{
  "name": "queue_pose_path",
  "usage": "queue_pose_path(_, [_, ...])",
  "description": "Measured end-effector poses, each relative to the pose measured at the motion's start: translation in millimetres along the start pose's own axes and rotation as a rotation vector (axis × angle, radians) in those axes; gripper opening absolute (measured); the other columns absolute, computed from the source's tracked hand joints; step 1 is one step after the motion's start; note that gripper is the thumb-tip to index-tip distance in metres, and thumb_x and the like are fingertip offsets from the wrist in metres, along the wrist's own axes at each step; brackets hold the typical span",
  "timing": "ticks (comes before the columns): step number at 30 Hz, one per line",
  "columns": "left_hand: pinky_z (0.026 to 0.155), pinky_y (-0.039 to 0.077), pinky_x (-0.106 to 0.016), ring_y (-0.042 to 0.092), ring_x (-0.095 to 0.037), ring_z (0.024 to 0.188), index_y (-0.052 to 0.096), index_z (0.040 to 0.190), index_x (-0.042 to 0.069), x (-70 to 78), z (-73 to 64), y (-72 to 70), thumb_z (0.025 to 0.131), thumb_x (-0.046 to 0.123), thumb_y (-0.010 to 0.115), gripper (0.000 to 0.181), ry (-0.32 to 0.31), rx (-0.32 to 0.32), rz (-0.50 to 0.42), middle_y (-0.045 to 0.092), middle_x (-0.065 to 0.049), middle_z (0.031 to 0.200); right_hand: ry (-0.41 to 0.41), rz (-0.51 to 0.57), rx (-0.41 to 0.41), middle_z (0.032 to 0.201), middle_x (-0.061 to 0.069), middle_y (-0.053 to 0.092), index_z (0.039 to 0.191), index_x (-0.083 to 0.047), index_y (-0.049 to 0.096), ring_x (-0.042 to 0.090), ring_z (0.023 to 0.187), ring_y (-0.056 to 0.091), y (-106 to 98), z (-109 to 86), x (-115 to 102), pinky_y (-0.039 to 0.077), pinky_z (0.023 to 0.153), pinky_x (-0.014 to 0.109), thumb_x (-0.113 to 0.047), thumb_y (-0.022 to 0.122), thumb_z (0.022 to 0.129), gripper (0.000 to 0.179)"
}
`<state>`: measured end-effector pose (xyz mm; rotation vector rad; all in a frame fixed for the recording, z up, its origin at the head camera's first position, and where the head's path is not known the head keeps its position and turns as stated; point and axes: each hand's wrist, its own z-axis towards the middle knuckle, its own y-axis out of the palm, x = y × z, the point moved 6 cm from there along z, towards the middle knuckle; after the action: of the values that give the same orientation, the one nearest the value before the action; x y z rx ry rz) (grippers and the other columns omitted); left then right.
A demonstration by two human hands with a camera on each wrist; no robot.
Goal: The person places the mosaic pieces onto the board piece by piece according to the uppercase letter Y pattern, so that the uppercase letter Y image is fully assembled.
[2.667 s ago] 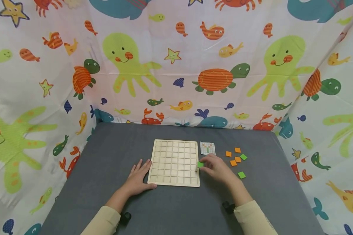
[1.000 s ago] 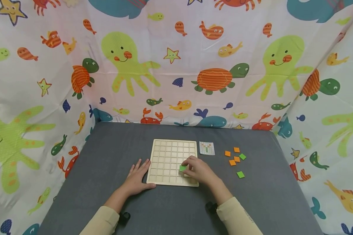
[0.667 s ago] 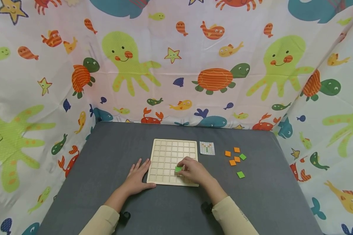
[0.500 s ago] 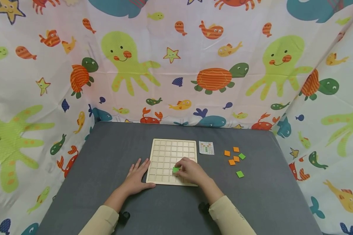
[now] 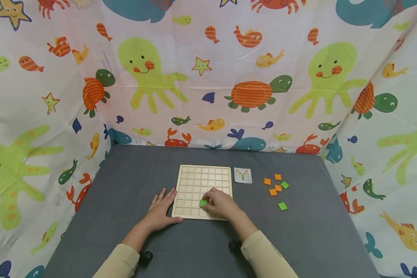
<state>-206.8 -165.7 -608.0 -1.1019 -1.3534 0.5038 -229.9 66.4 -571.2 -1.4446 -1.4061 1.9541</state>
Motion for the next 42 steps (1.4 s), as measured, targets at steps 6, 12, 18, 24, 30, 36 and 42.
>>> queue_pose_path(6, [0.122, 0.005, -0.065, 0.005, -0.04, 0.157, 0.024, 0.162, 0.012, 0.7, -1.0, -1.3, 0.077, 0.069, 0.074, 0.114, 0.003, 0.009, -0.004, 0.022, -0.008, 0.168, 0.006, -0.039, 0.011, 0.1, -0.004, 0.065, 0.108, -0.017, 0.075, 0.006, 0.079, 0.057, 1, 0.5, -2, 0.05, 0.07, 0.027, -0.029, 0.081, 0.087, 0.025])
queue_pose_path(12, [0.122, 0.006, -0.065, 0.008, -0.041, 0.156, 0.026, 0.161, 0.011, 1.4, -2.6, -3.6, 0.075, 0.069, 0.076, 0.115, 0.002, 0.021, -0.009, 0.024, -0.009, 0.168, 0.032, -0.033, 0.02, 0.101, -0.005, 0.064, 0.106, -0.019, 0.076, 0.005, 0.078, 0.056, 3, 1.8, -1, 0.05, 0.069, 0.026, -0.028, 0.082, 0.086, 0.024])
queue_pose_path(18, [0.123, 0.005, -0.064, 0.005, -0.038, 0.157, 0.024, 0.162, 0.014, 1.9, -1.9, -3.0, 0.075, 0.072, 0.073, 0.116, -0.01, -0.003, -0.007, 0.021, -0.006, 0.169, 0.066, -0.007, 0.003, 0.1, -0.005, 0.064, 0.106, -0.02, 0.076, 0.005, 0.076, 0.054, 4, 5.0, 3, 0.049, 0.068, 0.026, -0.029, 0.082, 0.085, 0.024])
queue_pose_path(24, [0.123, 0.005, -0.064, 0.004, -0.038, 0.157, 0.023, 0.162, 0.015, -0.2, 0.1, 1.2, 0.076, 0.071, 0.074, 0.115, -0.015, -0.009, 0.001, 0.021, -0.005, 0.169, 0.135, 0.142, -0.041, 0.096, -0.002, 0.067, 0.103, -0.016, 0.078, 0.011, 0.081, 0.058, 5, 10.4, 7, 0.05, 0.072, 0.031, -0.023, 0.087, 0.08, 0.026])
queue_pose_path(30, [0.123, 0.004, -0.063, 0.003, -0.037, 0.157, 0.023, 0.162, 0.016, -1.9, -0.5, 4.1, 0.075, 0.073, 0.073, 0.115, -0.013, -0.01, -0.003, 0.02, -0.004, 0.169, 0.137, 0.193, -0.076, 0.099, 0.001, 0.068, 0.105, -0.013, 0.076, 0.015, 0.087, 0.06, 3, 12.3, 8, 0.052, 0.077, 0.033, -0.02, 0.089, 0.077, 0.032])
queue_pose_path(36, [0.123, 0.004, -0.063, 0.003, -0.037, 0.157, 0.022, 0.162, 0.015, -1.9, 1.1, 4.4, 0.076, 0.073, 0.073, 0.115, -0.01, -0.013, 0.003, 0.02, -0.004, 0.169, 0.082, 0.248, -0.019, 0.096, 0.003, 0.069, 0.108, -0.01, 0.075, 0.013, 0.081, 0.061, -4, 4.9, 10, 0.052, 0.072, 0.029, -0.018, 0.089, 0.077, 0.035])
queue_pose_path(42, [0.123, 0.004, -0.063, 0.003, -0.036, 0.157, 0.021, 0.163, 0.016, -1.2, 1.4, 4.0, 0.076, 0.073, 0.072, 0.115, -0.013, -0.024, 0.005, 0.019, -0.004, 0.169, 0.05, 0.318, 0.058, 0.099, 0.007, 0.071, 0.111, -0.007, 0.074, 0.017, 0.084, 0.066, -16, -7.0, 10, 0.054, 0.07, 0.028, -0.015, 0.085, 0.082, 0.032])
